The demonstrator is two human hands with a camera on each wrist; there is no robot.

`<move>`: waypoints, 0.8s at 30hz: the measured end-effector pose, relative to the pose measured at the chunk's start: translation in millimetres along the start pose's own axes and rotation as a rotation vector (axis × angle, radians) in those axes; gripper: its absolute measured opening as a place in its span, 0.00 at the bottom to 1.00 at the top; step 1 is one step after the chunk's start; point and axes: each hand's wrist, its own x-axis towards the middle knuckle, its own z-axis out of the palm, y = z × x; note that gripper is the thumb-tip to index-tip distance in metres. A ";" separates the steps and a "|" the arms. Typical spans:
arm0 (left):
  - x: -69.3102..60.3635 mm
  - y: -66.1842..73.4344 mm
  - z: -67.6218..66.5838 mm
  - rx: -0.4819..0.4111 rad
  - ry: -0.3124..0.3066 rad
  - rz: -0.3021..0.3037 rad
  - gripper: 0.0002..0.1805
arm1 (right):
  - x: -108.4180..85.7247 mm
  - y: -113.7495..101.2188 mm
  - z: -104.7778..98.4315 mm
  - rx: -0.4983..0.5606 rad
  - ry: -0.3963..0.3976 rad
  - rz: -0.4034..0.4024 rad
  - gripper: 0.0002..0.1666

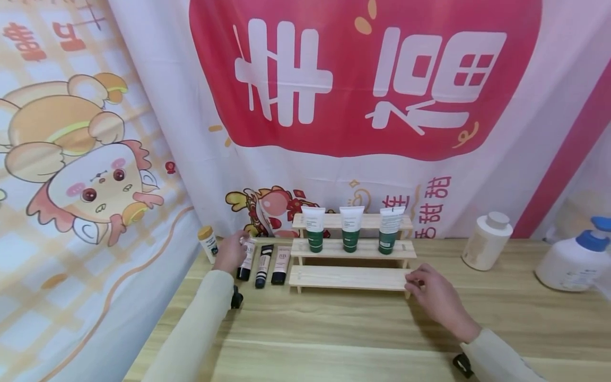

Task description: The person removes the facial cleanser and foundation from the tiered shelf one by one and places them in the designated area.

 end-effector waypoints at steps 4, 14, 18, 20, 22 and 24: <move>4.7 -5.2 0.5 0.023 -0.015 -0.013 0.13 | -0.5 -0.4 0.1 0.006 0.001 -0.007 0.10; 8.6 -7.4 4.3 0.073 -0.019 -0.093 0.13 | 0.0 -4.2 -1.8 0.002 -0.001 -0.001 0.10; 6.6 -6.2 4.8 0.074 0.009 -0.101 0.13 | -0.9 -4.6 -1.9 0.006 0.002 -0.008 0.10; 3.6 -2.3 2.9 0.063 0.044 -0.070 0.16 | -1.0 -4.8 -2.2 0.007 0.007 -0.011 0.10; -1.1 6.2 -0.9 0.055 0.096 -0.004 0.18 | -1.0 -5.0 -2.5 0.008 0.005 -0.011 0.10; -7.9 20.9 -6.2 0.035 0.160 0.101 0.20 | -1.2 -5.4 -3.0 0.009 0.002 -0.010 0.10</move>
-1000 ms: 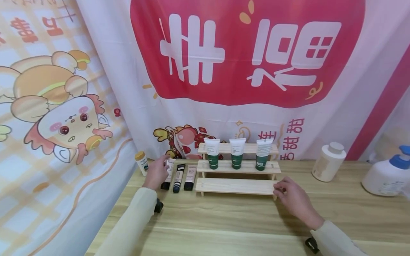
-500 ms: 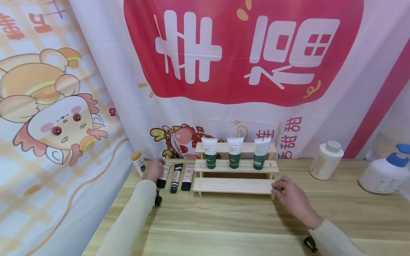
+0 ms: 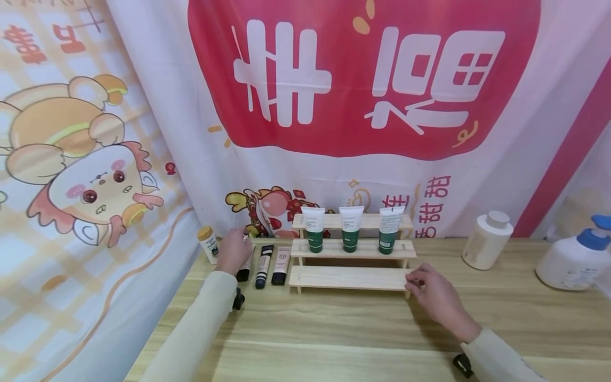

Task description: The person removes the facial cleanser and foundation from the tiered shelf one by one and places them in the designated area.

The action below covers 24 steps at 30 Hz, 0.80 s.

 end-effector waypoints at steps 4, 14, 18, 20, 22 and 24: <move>-10.6 42.9 -16.5 -0.140 0.134 0.321 0.21 | 0.1 -0.7 -0.1 -0.004 -0.006 0.009 0.10; -32.0 127.7 -29.9 -0.261 0.182 0.771 0.34 | -1.0 2.4 2.4 0.005 0.004 -0.003 0.10; -32.5 137.5 -24.3 -0.256 0.172 0.746 0.31 | -0.7 3.7 3.2 0.000 0.008 0.003 0.09; -31.9 138.4 -20.2 -0.257 0.171 0.731 0.29 | -0.6 3.8 3.1 0.002 0.011 -0.003 0.09; -31.1 137.5 -15.6 -0.258 0.176 0.721 0.27 | -0.5 3.6 2.8 -0.001 0.013 -0.007 0.09; -30.9 136.4 -11.6 -0.256 0.189 0.721 0.26 | -0.3 3.5 2.4 -0.002 0.012 -0.009 0.09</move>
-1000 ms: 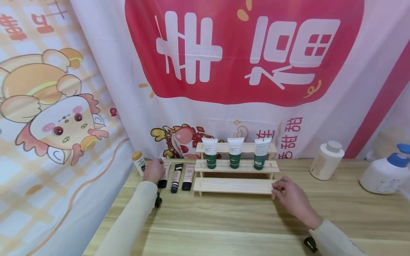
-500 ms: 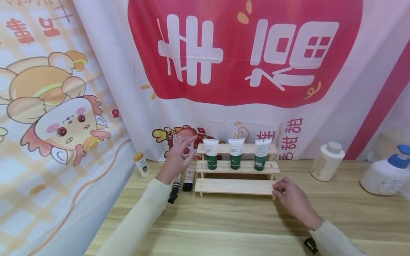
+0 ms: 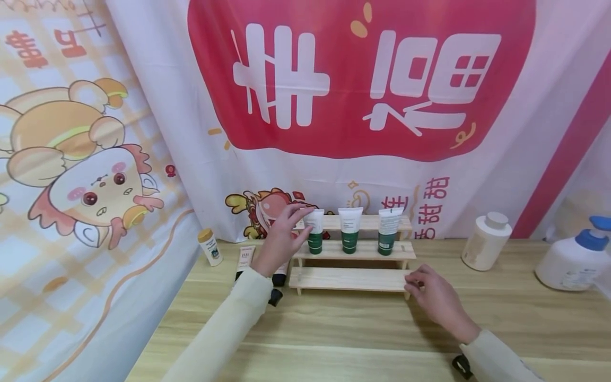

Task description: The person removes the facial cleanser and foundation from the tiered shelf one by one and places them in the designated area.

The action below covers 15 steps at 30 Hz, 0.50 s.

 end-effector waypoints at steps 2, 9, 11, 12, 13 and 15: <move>-2.1 -1.2 3.0 0.001 0.010 -0.002 0.26 | 0.0 -0.5 0.0 -0.002 -0.001 0.001 0.10; -7.9 -1.5 14.8 -0.040 0.000 -0.055 0.32 | 0.4 -0.8 -0.4 -0.002 -0.008 0.018 0.10; -9.4 -1.8 18.8 -0.043 -0.001 -0.070 0.33 | 0.5 -1.1 -0.3 0.000 -0.012 0.027 0.10; -10.0 -2.1 20.6 -0.041 -0.001 -0.077 0.33 | 0.6 -1.2 -0.1 0.000 -0.013 0.032 0.10; -10.6 -2.5 22.4 -0.038 0.003 -0.081 0.33 | 0.6 -1.0 0.2 0.001 -0.014 0.035 0.10; -11.0 -2.5 24.8 -0.035 0.010 -0.086 0.32 | 0.5 -0.7 0.6 0.001 -0.013 0.036 0.10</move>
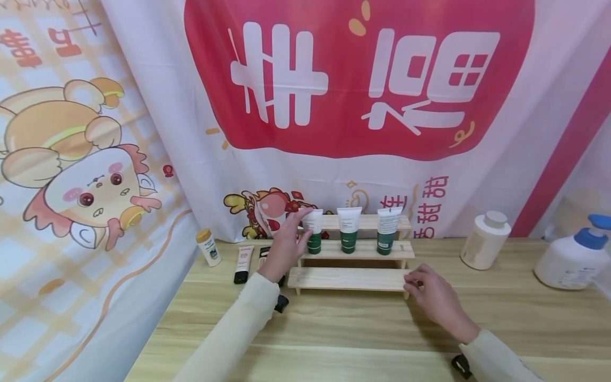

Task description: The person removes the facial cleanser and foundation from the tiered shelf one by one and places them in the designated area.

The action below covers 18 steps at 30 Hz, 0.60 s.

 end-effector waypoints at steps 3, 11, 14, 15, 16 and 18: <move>-0.7 -0.1 1.3 -0.002 0.018 -0.009 0.32 | 0.1 0.5 0.7 -0.001 0.004 -0.002 0.10; -10.7 5.4 -13.2 -0.009 0.028 -0.003 0.33 | -0.3 -0.1 1.6 0.000 0.011 -0.008 0.10; -17.9 10.1 -26.5 0.000 0.036 0.020 0.33 | -0.4 -0.2 1.2 -0.002 0.013 -0.014 0.10; -21.0 12.0 -31.8 0.003 0.036 0.023 0.33 | -0.4 -0.1 0.9 -0.001 0.011 -0.015 0.10; -24.5 13.9 -37.3 0.006 0.036 0.024 0.34 | -0.5 0.0 0.6 -0.001 0.011 -0.016 0.10; -31.9 18.0 -48.8 0.005 0.028 0.008 0.34 | -0.6 0.4 0.0 0.003 0.007 -0.018 0.10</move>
